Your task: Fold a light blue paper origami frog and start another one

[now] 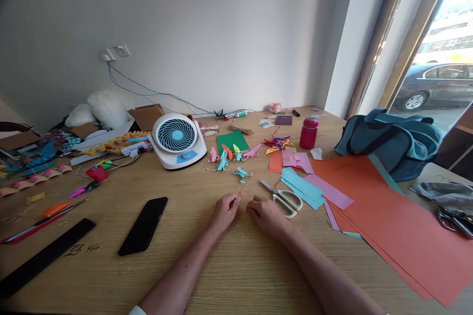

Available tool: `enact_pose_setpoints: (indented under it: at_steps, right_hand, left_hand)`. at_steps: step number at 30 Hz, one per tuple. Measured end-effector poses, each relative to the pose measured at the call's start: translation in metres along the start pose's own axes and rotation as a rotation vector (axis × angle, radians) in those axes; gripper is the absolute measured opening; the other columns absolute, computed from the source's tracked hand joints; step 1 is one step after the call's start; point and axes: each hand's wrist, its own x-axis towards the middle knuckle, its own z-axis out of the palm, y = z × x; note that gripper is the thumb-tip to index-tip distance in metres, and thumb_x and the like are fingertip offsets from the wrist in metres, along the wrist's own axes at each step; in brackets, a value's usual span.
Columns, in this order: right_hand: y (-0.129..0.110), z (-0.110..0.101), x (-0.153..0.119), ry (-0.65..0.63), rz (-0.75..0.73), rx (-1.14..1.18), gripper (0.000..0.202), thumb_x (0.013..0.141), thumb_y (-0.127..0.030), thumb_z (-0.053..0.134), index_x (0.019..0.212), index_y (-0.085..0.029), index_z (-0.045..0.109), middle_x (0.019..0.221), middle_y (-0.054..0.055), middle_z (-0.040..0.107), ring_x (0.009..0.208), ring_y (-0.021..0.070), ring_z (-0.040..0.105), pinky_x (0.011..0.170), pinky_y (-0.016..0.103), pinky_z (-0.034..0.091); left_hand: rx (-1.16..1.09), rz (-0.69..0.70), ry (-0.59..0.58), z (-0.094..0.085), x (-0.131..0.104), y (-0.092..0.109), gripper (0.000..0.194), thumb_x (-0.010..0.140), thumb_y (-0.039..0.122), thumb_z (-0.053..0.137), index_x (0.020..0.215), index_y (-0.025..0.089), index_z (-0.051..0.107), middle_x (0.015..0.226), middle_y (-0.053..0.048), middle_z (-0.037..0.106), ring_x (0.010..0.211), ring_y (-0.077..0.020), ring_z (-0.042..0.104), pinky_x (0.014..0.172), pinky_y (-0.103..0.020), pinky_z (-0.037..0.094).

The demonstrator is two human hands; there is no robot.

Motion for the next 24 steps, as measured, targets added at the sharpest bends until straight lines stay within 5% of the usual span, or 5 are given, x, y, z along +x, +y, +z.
enact_pose_setpoints:
  at_steps: [24]
  right_hand:
    - [-0.0065,-0.0017,-0.0010,-0.032,-0.015,-0.027,0.024,0.085,-0.009,0.048,0.087,-0.020,0.069,0.084,0.004,0.061,0.075,0.0150,0.057,0.070,0.025,0.041]
  left_hand:
    - [0.005,0.063,-0.048,0.0015,-0.0017,-0.0013,0.025,0.091,0.023,0.048,0.069,0.020,0.058,0.076,-0.002,0.062,0.078,-0.0161,0.056,0.072,-0.026,0.040]
